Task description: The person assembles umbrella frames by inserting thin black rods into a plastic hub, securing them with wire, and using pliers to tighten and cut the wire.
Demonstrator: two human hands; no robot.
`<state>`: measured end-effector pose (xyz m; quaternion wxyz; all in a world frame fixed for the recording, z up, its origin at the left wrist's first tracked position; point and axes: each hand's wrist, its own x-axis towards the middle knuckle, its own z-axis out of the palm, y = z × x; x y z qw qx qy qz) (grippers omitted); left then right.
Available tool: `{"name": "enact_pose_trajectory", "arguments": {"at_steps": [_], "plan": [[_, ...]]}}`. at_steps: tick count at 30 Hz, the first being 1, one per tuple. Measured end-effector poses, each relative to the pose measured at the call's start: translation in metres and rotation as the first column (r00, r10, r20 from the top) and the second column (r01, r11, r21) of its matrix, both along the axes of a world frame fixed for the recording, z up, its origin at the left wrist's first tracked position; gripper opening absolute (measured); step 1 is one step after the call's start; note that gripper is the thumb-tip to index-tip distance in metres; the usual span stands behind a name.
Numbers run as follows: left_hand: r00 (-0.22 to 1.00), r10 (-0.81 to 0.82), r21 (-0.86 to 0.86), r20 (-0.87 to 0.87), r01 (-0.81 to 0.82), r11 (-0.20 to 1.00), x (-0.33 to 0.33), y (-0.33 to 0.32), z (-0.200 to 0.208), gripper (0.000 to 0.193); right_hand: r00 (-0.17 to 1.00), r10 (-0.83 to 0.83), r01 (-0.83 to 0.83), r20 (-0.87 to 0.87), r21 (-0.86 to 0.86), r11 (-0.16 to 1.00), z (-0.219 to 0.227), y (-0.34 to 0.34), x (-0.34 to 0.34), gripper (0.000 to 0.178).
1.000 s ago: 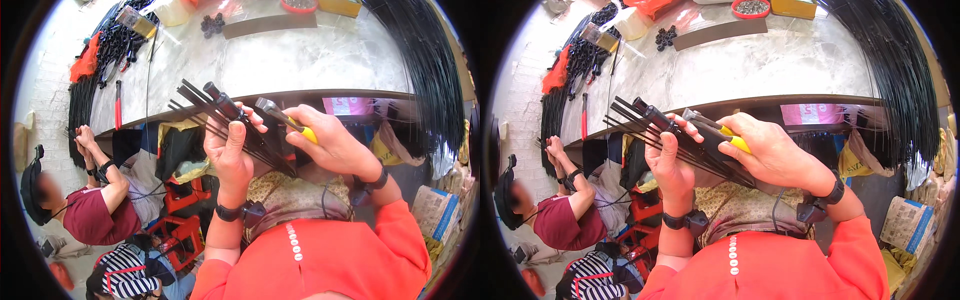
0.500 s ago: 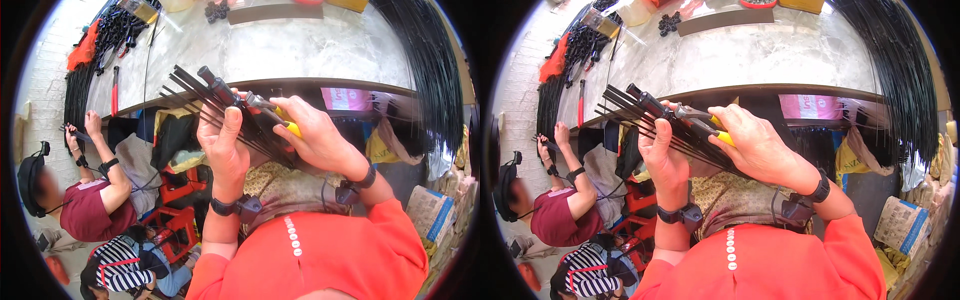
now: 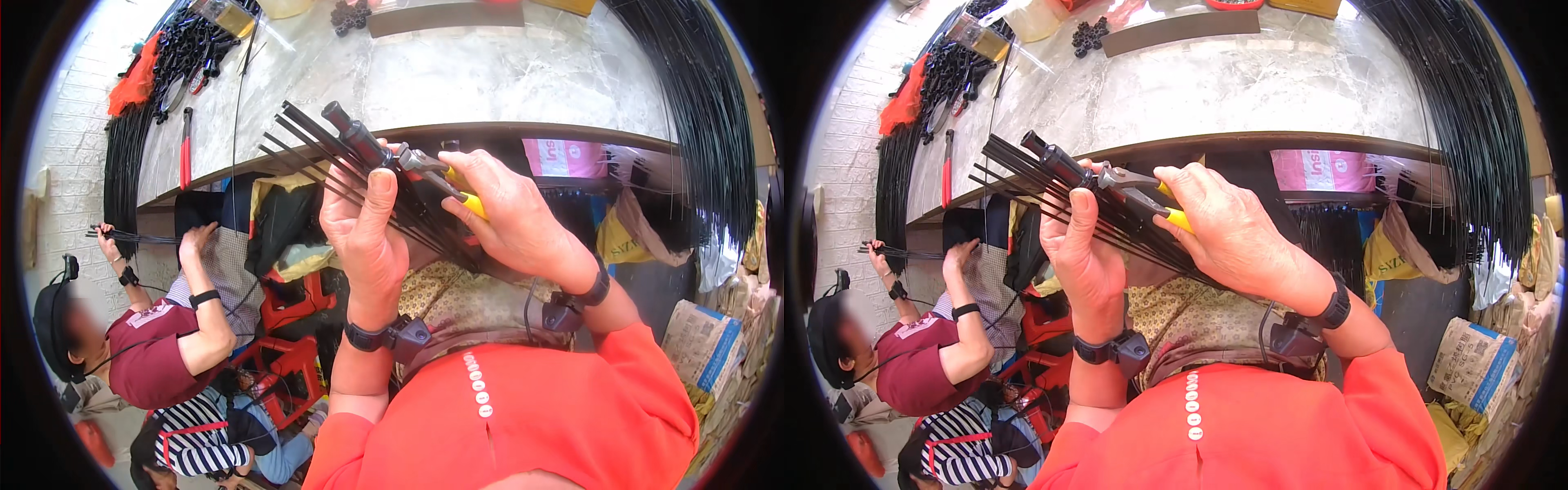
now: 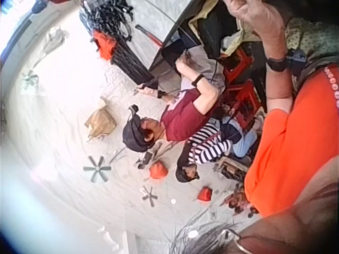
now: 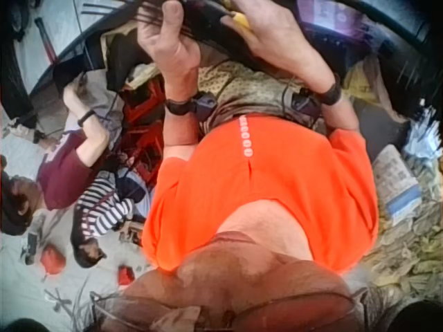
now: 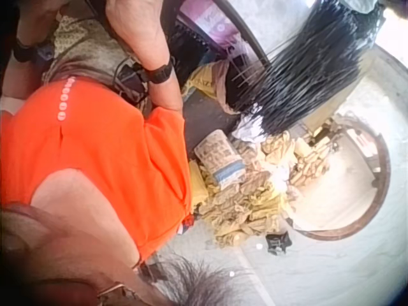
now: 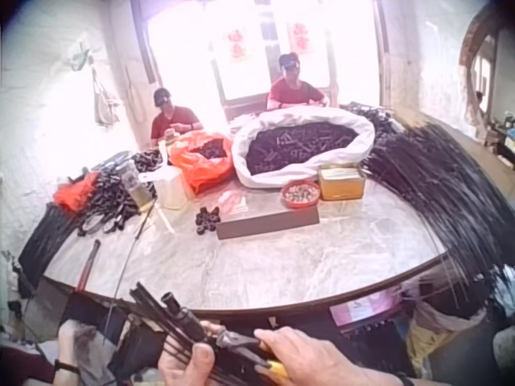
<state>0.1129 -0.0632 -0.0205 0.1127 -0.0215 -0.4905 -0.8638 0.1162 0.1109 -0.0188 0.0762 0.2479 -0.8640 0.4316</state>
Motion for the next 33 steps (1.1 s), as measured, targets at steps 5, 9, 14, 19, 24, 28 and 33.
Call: {"name": "enact_pose_trajectory", "arguments": {"at_steps": [5, 9, 14, 19, 24, 28, 33], "plan": [[1.0, 0.002, -0.003, -0.008, -0.002, 1.0, -0.001, 0.001, -0.002, 0.027, 1.0, -0.012, 0.012, -0.013, 0.022, 1.0, -0.001, 0.001, -0.001, 0.044], [1.0, 0.015, -0.006, -0.005, -0.015, 1.0, 0.0, 0.004, -0.001, 0.027, 0.999, -0.026, 0.027, -0.022, 0.032, 0.999, -0.002, 0.002, 0.0, 0.041], [1.0, -0.01, -0.004, -0.019, 0.01, 1.0, -0.001, 0.004, -0.001, 0.027, 0.999, -0.036, 0.037, -0.03, 0.053, 0.998, -0.002, 0.002, -0.001, 0.037], [1.0, 0.003, 0.033, 0.019, -0.003, 0.999, 0.0, 0.007, 0.001, 0.029, 0.998, -0.051, 0.053, -0.041, 0.047, 0.997, -0.004, 0.002, -0.001, 0.034], [1.0, -0.001, 0.025, 0.013, 0.001, 1.0, 0.0, 0.009, 0.005, 0.029, 0.987, -0.099, 0.114, -0.126, 0.112, 0.987, -0.008, 0.002, -0.003, 0.03], [1.0, 0.003, 0.018, 0.01, -0.003, 1.0, -0.002, 0.009, 0.003, 0.027, 0.985, -0.106, 0.125, -0.134, 0.143, 0.982, -0.005, 0.002, -0.005, 0.023], [1.0, -0.019, -0.001, 0.015, 0.019, 1.0, -0.004, 0.008, 0.005, 0.025, 0.994, -0.104, 0.103, -0.022, -0.023, 0.994, -0.014, -0.001, -0.007, 0.02]]}}
